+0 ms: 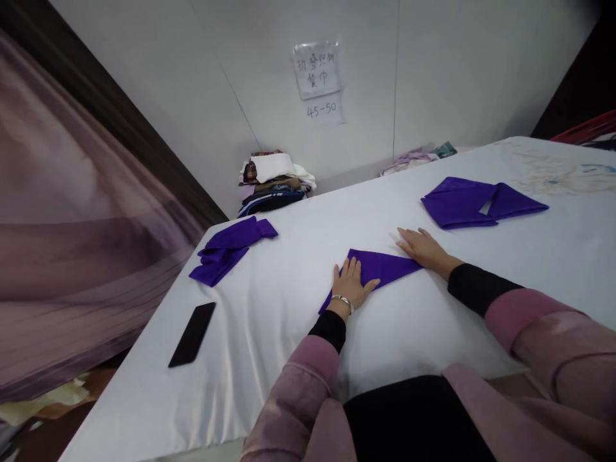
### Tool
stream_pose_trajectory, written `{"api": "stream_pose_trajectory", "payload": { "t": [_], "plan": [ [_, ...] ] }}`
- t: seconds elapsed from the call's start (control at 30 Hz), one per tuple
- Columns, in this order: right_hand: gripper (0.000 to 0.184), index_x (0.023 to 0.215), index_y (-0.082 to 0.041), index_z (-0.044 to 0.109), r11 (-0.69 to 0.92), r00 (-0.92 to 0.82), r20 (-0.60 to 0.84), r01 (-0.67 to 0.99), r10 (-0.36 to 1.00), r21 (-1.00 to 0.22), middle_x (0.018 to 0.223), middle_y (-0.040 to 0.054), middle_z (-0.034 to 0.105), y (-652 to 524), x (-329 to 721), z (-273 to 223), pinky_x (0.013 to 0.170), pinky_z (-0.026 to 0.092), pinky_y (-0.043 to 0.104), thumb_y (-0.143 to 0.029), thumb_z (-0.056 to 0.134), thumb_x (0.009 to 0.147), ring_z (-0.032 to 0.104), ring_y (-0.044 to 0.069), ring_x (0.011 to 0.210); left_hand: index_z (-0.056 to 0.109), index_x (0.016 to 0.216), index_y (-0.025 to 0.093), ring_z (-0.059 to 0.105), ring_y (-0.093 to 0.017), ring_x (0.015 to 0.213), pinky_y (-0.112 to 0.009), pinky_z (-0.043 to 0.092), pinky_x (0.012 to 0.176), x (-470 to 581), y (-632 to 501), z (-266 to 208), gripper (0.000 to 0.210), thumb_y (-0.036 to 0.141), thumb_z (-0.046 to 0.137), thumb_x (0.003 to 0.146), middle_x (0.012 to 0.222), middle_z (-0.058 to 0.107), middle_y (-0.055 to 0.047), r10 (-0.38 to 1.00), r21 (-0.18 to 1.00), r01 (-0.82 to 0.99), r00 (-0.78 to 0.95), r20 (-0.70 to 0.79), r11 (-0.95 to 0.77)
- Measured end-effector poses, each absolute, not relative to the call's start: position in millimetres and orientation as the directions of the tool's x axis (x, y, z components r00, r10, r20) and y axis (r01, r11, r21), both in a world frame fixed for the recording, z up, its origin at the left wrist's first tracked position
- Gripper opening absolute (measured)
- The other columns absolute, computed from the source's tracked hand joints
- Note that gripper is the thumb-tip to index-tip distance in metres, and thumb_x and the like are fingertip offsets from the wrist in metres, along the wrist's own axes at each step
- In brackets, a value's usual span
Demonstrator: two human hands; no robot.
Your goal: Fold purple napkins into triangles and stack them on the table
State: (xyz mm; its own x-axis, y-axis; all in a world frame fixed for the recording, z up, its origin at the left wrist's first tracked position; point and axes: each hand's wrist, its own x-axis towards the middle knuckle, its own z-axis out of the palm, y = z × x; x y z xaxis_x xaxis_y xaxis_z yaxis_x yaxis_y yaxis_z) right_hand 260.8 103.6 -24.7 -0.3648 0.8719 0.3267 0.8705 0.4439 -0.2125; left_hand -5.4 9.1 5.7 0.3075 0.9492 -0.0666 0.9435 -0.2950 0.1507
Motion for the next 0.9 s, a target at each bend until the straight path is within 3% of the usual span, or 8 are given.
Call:
{"api": "stream_pose_trajectory", "payload": {
  "t": [0.2, 0.33, 0.5, 0.73, 0.9],
  "plan": [
    [0.059, 0.135, -0.016, 0.044, 0.342, -0.222, 0.364, 0.889, 0.904, -0.305, 0.128, 0.0141, 0.056, 89, 274, -15, 0.104, 0.027, 0.054, -0.050, 0.021, 0.093, 0.046, 0.029, 0.123, 0.023, 0.145, 0.017, 0.008, -0.025, 0.141, -0.051, 0.006, 0.114, -4, 9, 6, 0.082, 0.070, 0.011, 0.083, 0.153, 0.019, -0.006, 0.950, 0.161, 0.943, 0.305, -0.071, -0.291],
    [0.052, 0.135, -0.021, 0.044, 0.520, -0.401, 0.390, 0.810, 0.829, -0.272, 0.130, 0.0094, 0.055, 58, 240, -4, 0.108, 0.025, 0.051, -0.047, 0.026, 0.093, 0.042, 0.025, 0.127, 0.022, 0.145, 0.016, 0.007, -0.025, 0.141, -0.051, 0.007, 0.114, -4, 9, 5, 0.083, 0.070, 0.011, 0.083, 0.153, 0.019, -0.007, 0.951, 0.150, 0.945, 0.302, -0.067, -0.290],
    [0.055, 0.138, -0.023, 0.042, 0.713, -0.666, 0.253, 0.649, 0.701, -0.265, 0.138, 0.0095, 0.047, 25, 202, -6, 0.109, 0.023, 0.052, -0.051, 0.033, 0.091, 0.035, 0.026, 0.131, 0.026, 0.143, 0.017, 0.013, -0.023, 0.141, -0.049, 0.014, 0.113, -8, 17, 8, 0.074, 0.063, 0.012, 0.088, 0.152, 0.022, -0.008, 0.949, 0.223, 0.936, 0.300, -0.096, -0.274],
    [0.059, 0.136, -0.017, 0.046, 0.718, -0.691, 0.202, 0.645, 0.694, -0.260, 0.143, 0.0129, 0.039, 24, 202, -15, 0.109, 0.023, 0.051, -0.054, 0.036, 0.090, 0.031, 0.027, 0.134, 0.044, 0.133, 0.020, 0.034, -0.017, 0.132, -0.035, 0.030, 0.109, -22, 31, 20, 0.046, 0.036, 0.029, 0.093, 0.143, 0.042, -0.003, 0.938, 0.233, 0.920, 0.339, -0.070, -0.315],
    [0.053, 0.133, -0.021, 0.049, 0.774, -0.745, 0.213, 0.604, 0.633, -0.190, 0.140, 0.0103, 0.043, 31, 209, -10, 0.108, 0.021, 0.053, -0.050, 0.037, 0.091, 0.033, 0.026, 0.132, 0.056, 0.120, 0.023, 0.045, -0.022, 0.120, -0.037, 0.037, 0.102, -25, 22, 27, 0.036, 0.030, 0.040, 0.089, 0.132, 0.052, -0.003, 0.937, 0.201, 0.918, 0.350, -0.003, -0.343]
  ]
}}
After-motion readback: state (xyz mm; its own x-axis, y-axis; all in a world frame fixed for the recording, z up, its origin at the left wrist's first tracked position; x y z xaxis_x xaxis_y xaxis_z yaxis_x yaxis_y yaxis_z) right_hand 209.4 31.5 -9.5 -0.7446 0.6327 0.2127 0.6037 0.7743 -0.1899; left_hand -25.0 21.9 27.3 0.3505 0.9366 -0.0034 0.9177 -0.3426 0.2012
